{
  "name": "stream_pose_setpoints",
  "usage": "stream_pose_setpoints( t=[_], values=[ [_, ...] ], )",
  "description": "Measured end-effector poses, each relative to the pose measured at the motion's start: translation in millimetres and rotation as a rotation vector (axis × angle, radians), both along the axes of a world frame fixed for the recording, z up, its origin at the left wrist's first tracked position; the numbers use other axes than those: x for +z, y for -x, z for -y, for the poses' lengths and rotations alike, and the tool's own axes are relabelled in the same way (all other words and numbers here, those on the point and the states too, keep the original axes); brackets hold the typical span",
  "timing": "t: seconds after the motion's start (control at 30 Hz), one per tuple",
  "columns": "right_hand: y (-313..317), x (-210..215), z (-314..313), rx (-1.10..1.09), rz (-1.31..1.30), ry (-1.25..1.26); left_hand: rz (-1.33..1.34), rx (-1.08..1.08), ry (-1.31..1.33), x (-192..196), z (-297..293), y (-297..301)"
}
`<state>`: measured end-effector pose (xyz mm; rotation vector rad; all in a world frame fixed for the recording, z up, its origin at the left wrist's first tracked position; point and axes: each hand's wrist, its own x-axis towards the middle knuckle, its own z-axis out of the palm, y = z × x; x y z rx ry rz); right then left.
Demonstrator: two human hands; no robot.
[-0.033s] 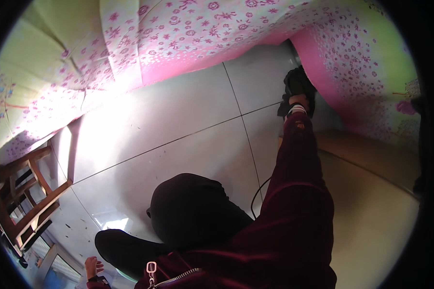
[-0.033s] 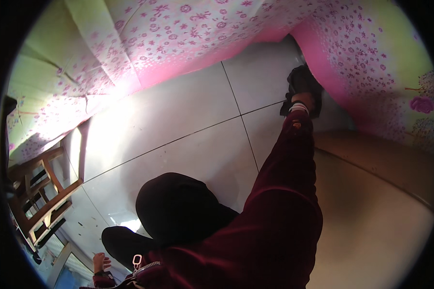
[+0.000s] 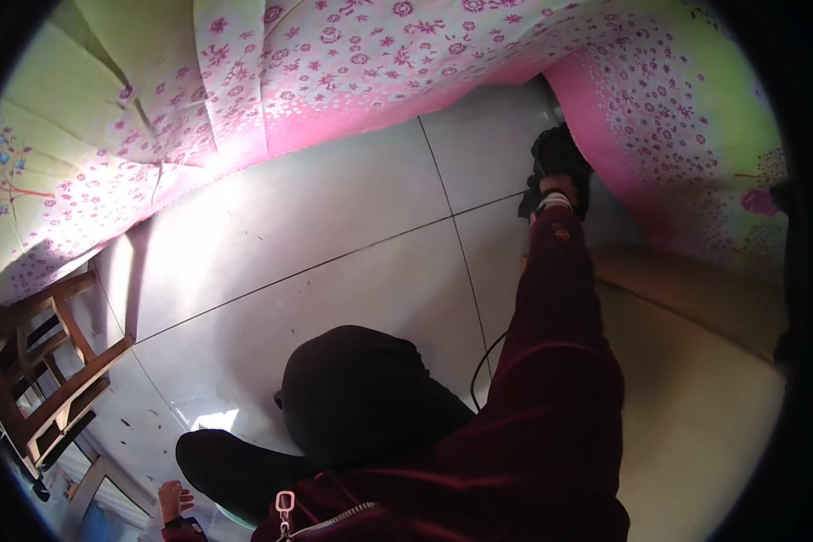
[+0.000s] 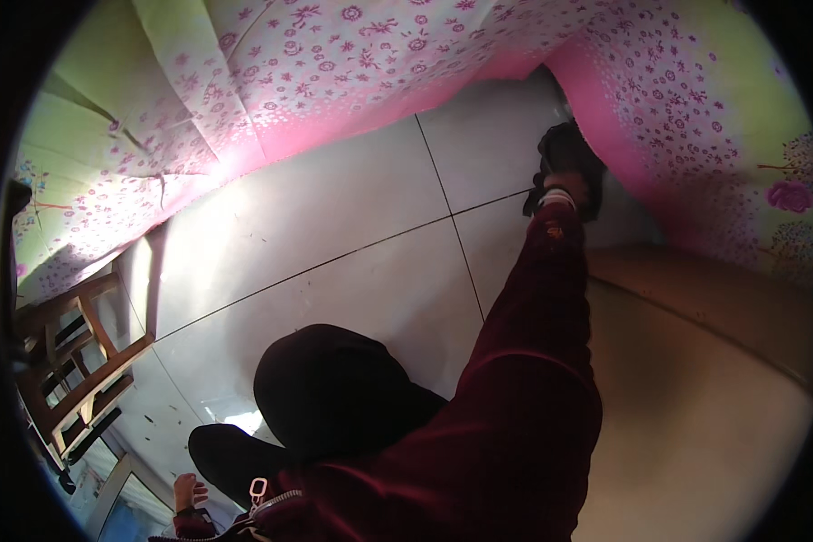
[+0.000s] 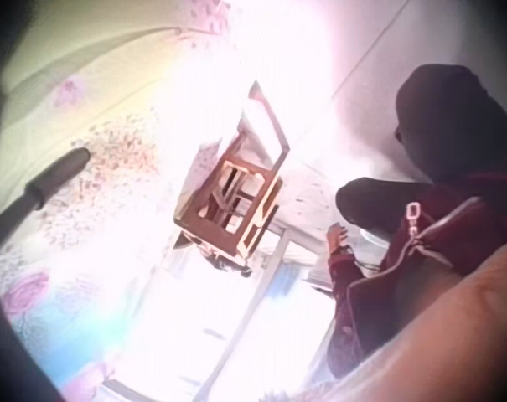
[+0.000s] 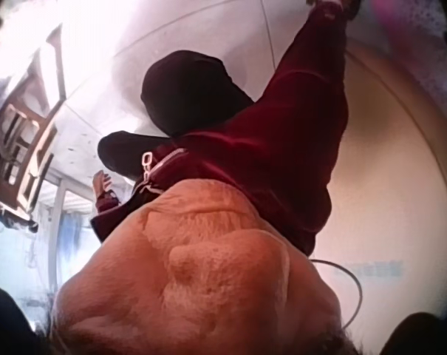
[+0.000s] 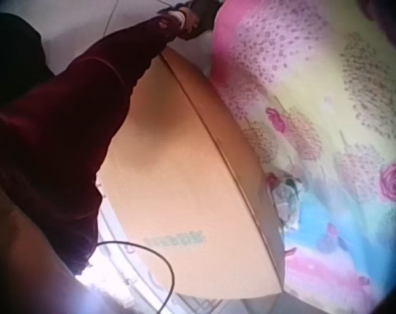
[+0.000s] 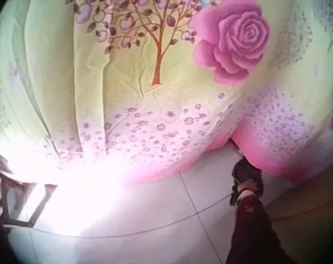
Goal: The person wipes the tiled floor with a cloth, then washes the cloth in a basin of water, wrings it out, and refills the basin from a tap. The person continues wiping the floor and rinsing the cloth repeatedly.
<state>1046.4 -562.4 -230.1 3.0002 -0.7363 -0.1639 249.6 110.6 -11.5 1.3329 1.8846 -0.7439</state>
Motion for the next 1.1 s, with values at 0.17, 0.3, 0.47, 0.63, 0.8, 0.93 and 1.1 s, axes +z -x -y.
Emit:
stream_pose_setpoints(
  t=[0.17,0.3,0.47,0.63,0.8,0.93,1.1],
  values=[
    [-28,-11,-86,0.102,-0.207,0.068,0.011,-0.065,0.086,-20,4,6],
    [10,-8,-197,0.426,-0.025,-0.060,0.115,-0.067,0.007,-26,-8,-2],
    [132,4,-250,0.902,0.182,-0.183,0.194,-0.110,0.011,-41,-10,-26],
    [277,25,-256,1.208,-0.067,-0.389,0.226,-0.147,0.043,-60,-6,-43],
    [263,28,-216,1.167,0.012,-0.424,0.194,-0.197,0.028,-54,-24,-35],
    [186,17,-164,0.752,0.091,-0.252,0.131,-0.199,0.003,-43,-40,-35],
    [85,3,-57,0.100,0.187,-0.113,0.110,-0.220,0.027,-42,-43,-54]
  ],
)
